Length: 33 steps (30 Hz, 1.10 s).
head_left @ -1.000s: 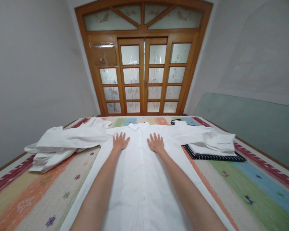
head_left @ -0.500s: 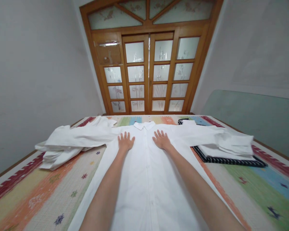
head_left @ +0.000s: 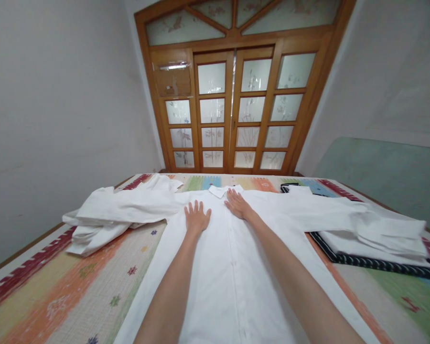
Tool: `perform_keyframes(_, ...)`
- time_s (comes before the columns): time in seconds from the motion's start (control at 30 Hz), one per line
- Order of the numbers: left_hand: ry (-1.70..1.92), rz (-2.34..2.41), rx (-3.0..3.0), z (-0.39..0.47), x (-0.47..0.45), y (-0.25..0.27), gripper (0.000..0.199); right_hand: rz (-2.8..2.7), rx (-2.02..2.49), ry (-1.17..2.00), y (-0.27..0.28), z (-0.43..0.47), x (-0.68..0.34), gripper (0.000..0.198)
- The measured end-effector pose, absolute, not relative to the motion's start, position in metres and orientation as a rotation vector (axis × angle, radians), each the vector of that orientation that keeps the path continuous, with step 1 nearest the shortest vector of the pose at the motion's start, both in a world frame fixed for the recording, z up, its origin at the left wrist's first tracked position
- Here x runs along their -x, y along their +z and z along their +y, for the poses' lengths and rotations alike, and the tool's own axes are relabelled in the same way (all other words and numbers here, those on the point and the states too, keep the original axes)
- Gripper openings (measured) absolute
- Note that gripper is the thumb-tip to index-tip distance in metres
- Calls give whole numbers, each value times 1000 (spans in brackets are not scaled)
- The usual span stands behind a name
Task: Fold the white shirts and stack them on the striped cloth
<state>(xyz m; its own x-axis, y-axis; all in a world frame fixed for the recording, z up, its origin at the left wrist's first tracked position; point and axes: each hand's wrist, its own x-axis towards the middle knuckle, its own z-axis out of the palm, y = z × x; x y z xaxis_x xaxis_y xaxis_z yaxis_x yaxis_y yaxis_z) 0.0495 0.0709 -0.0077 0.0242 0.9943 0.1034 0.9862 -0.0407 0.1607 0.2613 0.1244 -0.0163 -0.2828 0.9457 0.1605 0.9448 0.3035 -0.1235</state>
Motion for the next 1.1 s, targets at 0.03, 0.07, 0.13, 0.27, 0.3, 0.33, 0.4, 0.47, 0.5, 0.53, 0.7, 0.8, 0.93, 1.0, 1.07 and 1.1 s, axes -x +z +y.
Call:
perform_keyframes(0.03,291,2145,-2217,70,-50,-7,69,-2361,1739,12,-16,130,-258,72)
perform_keyframes(0.07,291,2144,-2217,70,-50,-6,69,-2357,1734,14,-15,135,-255,72)
perform_keyframes(0.13,288,2141,-2211,69,-51,-6,70,-2360,1718,11,-13,146,-250,71)
perform_keyframes(0.27,296,2148,-2199,69,-51,-6,69,-2395,1726,30,-10,160,-243,68)
perform_keyframes(0.3,300,2149,-2198,69,-51,-6,69,-2394,1747,44,-10,162,-241,67)
perform_keyframes(0.33,305,2149,-2199,69,-52,-7,69,-2386,1770,55,-9,163,-240,66)
perform_keyframes(0.4,316,2145,-2198,68,-52,-7,69,-2357,1809,56,-8,164,-239,63)
perform_keyframes(0.47,323,2143,-2193,68,-52,-6,69,-2314,1839,40,-6,163,-237,60)
perform_keyframes(0.5,324,2140,-2191,68,-52,-6,69,-2282,1860,34,-6,162,-236,60)
perform_keyframes(0.53,322,2138,-2189,68,-52,-6,69,-2244,1887,30,-5,162,-235,60)
perform_keyframes(0.7,309,2143,-2184,68,-52,-5,69,-2061,2072,45,-3,159,-229,66)
perform_keyframes(0.8,312,2147,-2186,68,-51,-5,68,-2019,2134,77,-4,158,-228,71)
perform_keyframes(0.93,322,2137,-2180,69,-51,-7,69,-2085,2120,115,-6,160,-231,75)
perform_keyframes(1.0,338,2130,-2182,70,-51,-8,69,-2141,2090,119,-8,162,-235,77)
perform_keyframes(1.07,356,2121,-2185,71,-51,-8,69,-2189,2056,117,-11,163,-238,79)
perform_keyframes(1.1,363,2118,-2185,71,-50,-9,68,-2210,2037,115,-13,164,-239,79)
